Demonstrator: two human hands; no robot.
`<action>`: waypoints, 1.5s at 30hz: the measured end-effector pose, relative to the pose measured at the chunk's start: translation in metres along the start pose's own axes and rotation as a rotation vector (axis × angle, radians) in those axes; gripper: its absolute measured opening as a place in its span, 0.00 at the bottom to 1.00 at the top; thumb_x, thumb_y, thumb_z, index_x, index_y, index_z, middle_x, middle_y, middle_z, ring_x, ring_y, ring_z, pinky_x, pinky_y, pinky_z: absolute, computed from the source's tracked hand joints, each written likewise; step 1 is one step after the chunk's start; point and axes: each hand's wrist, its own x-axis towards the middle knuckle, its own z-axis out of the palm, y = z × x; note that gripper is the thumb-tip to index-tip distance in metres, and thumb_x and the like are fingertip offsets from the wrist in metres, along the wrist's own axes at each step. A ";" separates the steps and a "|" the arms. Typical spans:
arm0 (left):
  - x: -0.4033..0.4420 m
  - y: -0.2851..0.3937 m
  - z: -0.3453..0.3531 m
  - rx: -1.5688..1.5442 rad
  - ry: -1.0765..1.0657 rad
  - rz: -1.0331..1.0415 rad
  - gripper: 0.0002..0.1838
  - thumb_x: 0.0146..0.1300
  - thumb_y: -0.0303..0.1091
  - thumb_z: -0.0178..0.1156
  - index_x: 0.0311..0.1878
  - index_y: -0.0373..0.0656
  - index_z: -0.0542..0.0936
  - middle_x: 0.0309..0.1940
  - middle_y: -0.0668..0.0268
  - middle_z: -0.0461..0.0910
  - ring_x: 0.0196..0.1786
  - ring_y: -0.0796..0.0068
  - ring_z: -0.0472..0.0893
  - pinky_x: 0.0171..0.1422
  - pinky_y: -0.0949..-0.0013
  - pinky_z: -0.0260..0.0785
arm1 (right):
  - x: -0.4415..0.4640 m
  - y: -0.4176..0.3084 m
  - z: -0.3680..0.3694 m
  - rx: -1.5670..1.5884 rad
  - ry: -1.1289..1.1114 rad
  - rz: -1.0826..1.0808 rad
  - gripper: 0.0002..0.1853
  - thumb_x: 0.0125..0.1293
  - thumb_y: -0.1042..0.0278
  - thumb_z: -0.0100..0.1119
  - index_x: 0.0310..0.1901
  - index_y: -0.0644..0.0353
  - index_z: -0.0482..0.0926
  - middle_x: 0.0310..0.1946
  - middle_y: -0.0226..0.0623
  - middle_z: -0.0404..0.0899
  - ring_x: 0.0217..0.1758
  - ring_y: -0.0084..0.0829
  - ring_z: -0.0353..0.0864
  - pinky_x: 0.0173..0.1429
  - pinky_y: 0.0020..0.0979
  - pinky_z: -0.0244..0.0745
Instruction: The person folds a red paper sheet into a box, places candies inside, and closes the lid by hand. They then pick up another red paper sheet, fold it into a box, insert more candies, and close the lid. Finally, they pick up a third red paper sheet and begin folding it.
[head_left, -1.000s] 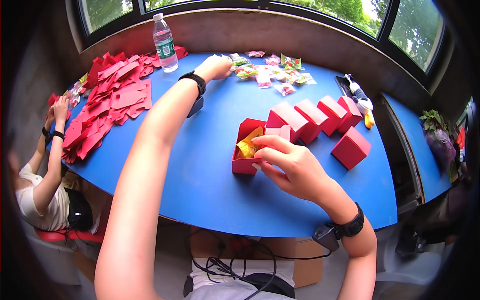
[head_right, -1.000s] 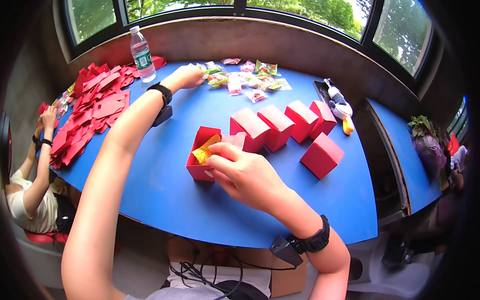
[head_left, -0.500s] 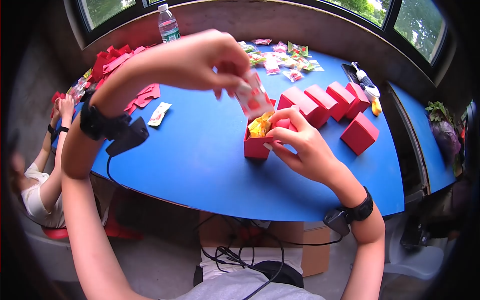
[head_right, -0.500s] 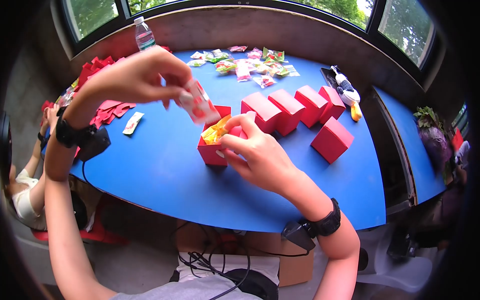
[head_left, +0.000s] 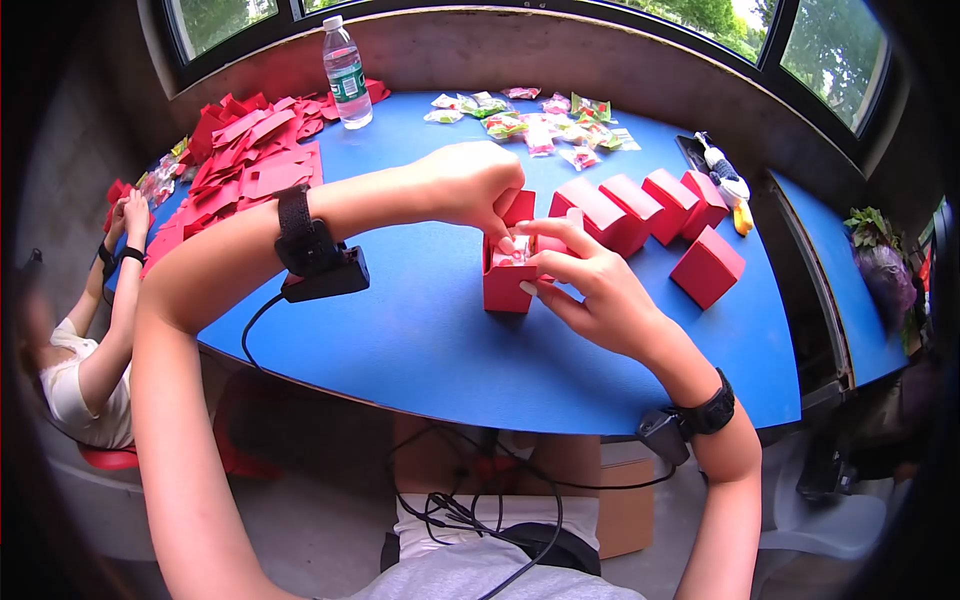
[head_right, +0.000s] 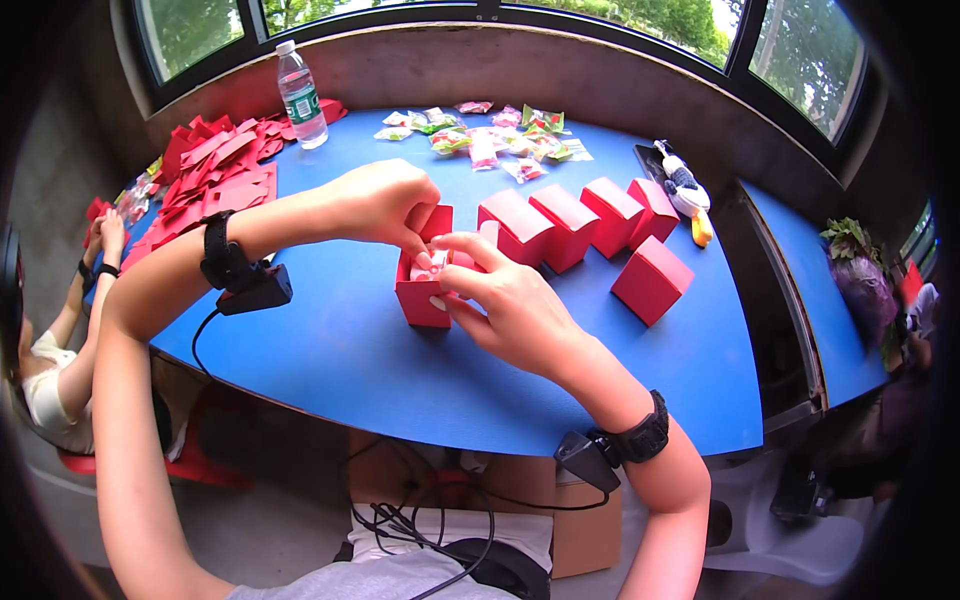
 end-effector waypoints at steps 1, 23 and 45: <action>0.001 0.001 0.001 -0.017 0.022 -0.040 0.21 0.38 0.44 0.75 0.20 0.38 0.76 0.18 0.62 0.77 0.25 0.62 0.79 0.29 0.63 0.68 | 0.000 0.001 0.001 0.002 0.003 0.001 0.10 0.60 0.70 0.61 0.45 0.54 0.78 0.51 0.39 0.72 0.43 0.41 0.80 0.43 0.37 0.78; 0.036 -0.012 -0.038 -0.362 -0.411 0.012 0.26 0.63 0.54 0.58 0.53 0.41 0.77 0.42 0.61 0.80 0.44 0.73 0.80 0.45 0.68 0.76 | 0.005 -0.005 -0.004 0.002 -0.115 0.117 0.12 0.62 0.66 0.60 0.42 0.63 0.74 0.43 0.41 0.77 0.35 0.36 0.81 0.40 0.33 0.77; -0.033 -0.011 0.031 -0.635 0.285 0.155 0.24 0.56 0.31 0.63 0.57 0.41 0.72 0.50 0.61 0.73 0.29 0.87 0.71 0.38 0.80 0.70 | 0.005 0.005 0.009 0.024 0.249 0.273 0.34 0.56 0.66 0.65 0.62 0.61 0.59 0.58 0.53 0.62 0.66 0.46 0.61 0.67 0.42 0.62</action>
